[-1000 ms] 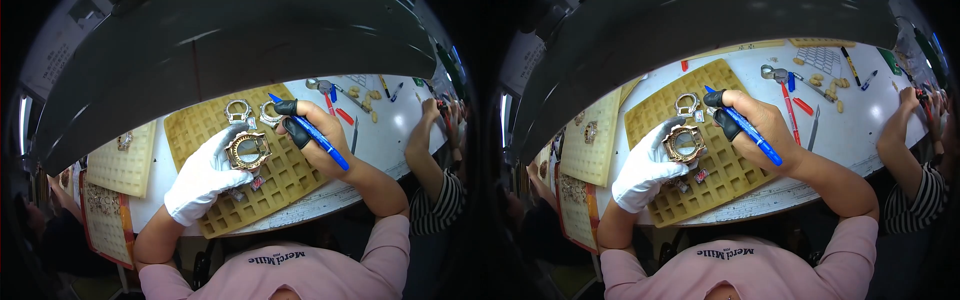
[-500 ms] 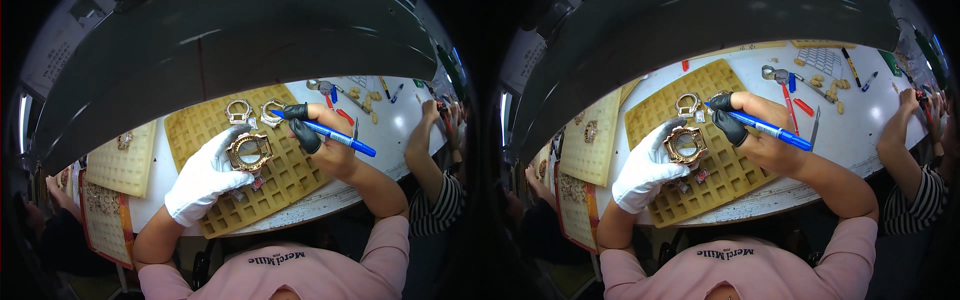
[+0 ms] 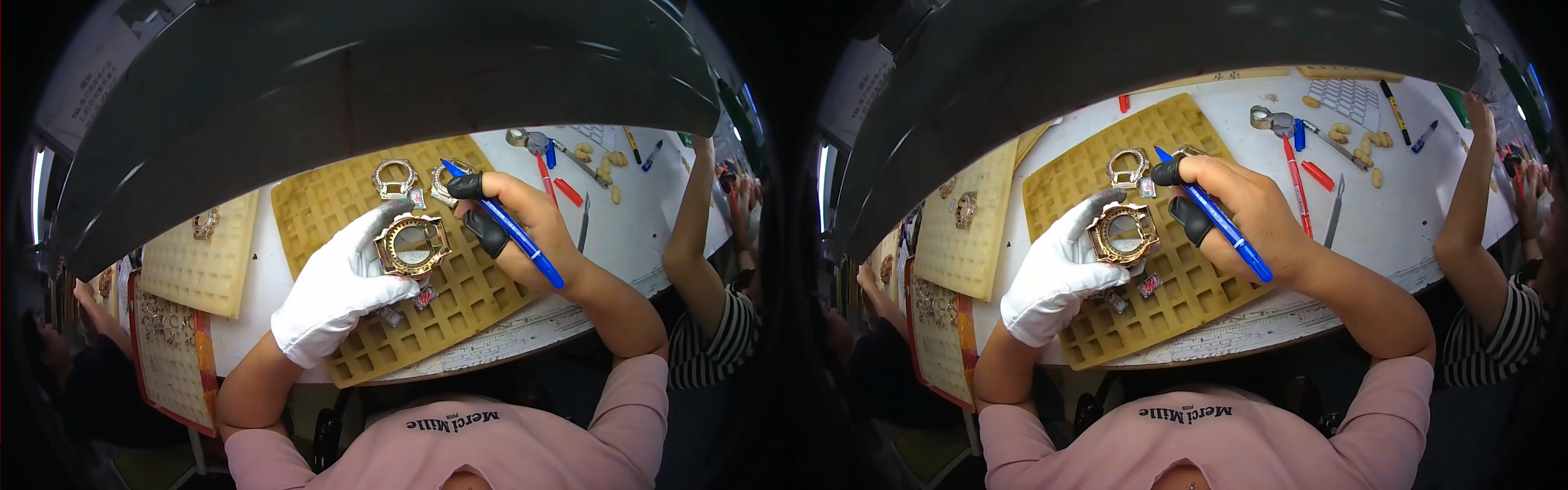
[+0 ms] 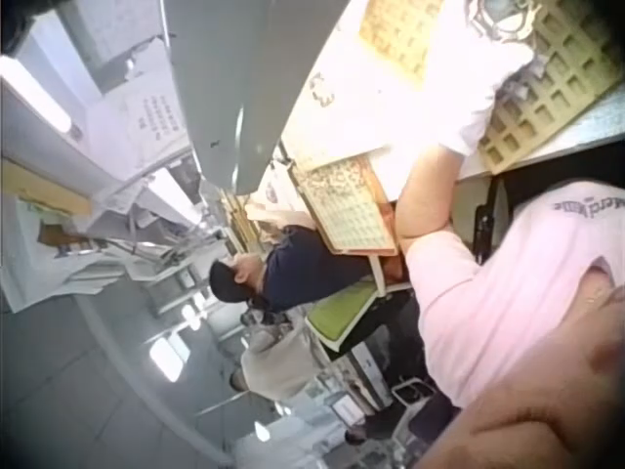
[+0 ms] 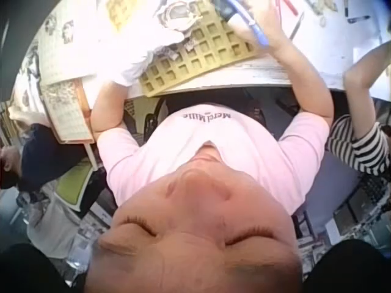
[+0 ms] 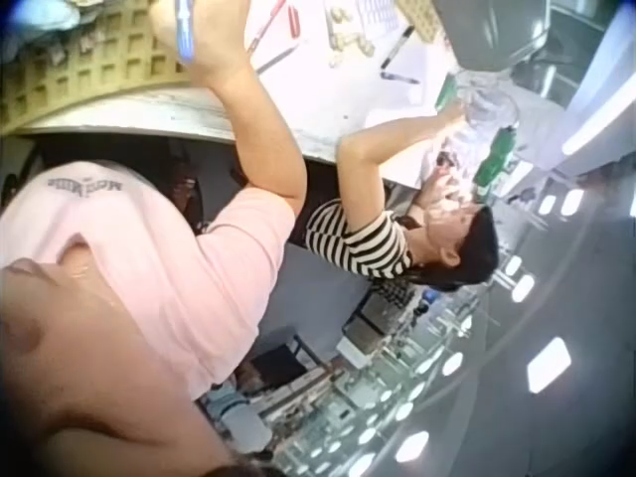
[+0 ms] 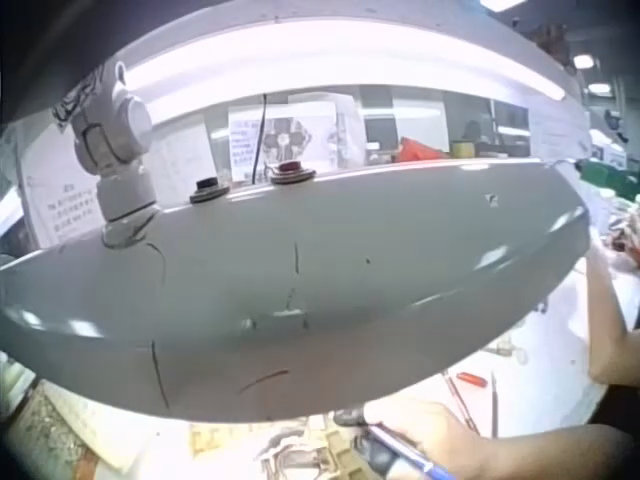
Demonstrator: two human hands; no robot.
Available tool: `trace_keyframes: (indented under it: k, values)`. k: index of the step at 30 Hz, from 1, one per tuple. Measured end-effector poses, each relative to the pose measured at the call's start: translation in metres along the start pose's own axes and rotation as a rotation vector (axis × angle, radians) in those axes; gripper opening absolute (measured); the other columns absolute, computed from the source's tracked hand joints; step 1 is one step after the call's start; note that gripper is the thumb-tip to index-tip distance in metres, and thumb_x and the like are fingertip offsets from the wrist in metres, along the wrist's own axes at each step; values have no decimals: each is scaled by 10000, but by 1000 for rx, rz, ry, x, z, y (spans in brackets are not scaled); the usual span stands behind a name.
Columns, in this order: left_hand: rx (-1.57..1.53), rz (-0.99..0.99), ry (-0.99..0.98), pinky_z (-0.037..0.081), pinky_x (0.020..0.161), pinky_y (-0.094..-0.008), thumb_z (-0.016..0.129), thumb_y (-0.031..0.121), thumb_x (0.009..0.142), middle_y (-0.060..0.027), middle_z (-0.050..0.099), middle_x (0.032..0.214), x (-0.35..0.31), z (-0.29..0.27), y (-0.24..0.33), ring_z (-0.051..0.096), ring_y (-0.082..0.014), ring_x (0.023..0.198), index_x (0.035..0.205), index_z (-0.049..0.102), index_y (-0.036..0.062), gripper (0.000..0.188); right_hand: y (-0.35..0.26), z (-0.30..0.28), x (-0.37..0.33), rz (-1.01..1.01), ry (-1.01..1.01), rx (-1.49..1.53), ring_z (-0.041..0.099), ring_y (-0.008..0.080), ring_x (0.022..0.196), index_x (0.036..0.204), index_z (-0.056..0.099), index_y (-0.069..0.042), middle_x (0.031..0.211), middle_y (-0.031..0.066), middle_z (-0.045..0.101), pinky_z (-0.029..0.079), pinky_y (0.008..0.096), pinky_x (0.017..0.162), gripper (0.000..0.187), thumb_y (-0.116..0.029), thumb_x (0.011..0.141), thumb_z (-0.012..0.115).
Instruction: Assembling and marking watch frames at a jewelry workshop workbench.
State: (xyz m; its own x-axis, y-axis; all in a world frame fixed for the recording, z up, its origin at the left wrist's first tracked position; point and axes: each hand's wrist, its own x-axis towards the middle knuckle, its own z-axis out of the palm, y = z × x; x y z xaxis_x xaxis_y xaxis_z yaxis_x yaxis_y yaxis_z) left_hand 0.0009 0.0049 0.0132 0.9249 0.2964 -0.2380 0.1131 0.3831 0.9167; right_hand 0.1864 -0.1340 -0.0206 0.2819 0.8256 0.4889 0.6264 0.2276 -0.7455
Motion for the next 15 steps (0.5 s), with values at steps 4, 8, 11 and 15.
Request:
trace_keyframes:
  k: [4,8,11,15]
  values:
    - [48,24,6,509,894,-267,682,-10,811,-100,523,1316,3,-3,-3,562,-139,1134,1442,344,-17,716,-1,-5,-1,25,-120,-45,621,177,893,1146,573,-7,994,99,629,504,285,781,327,-1,820,603]
    - [10,3,-30,496,908,-269,667,-29,810,-101,502,1337,0,-3,-1,548,-147,1152,1448,337,-14,719,-1,-5,-1,-13,-118,-69,619,179,857,1121,580,-4,971,104,627,502,284,741,311,2,811,608]
    - [13,18,0,498,909,-269,654,-44,816,-106,483,1354,-1,0,-1,545,-150,1157,1447,338,-19,706,-1,-6,-1,-35,-132,-83,616,191,844,1096,582,0,958,111,625,498,286,729,287,-2,811,612]
    - [29,-18,11,492,947,-295,658,-52,813,-117,472,1366,0,-2,1,546,-167,1177,1449,328,-22,718,0,-4,-2,-46,-145,-85,621,208,855,1117,588,2,959,121,632,506,297,752,321,-4,800,633]
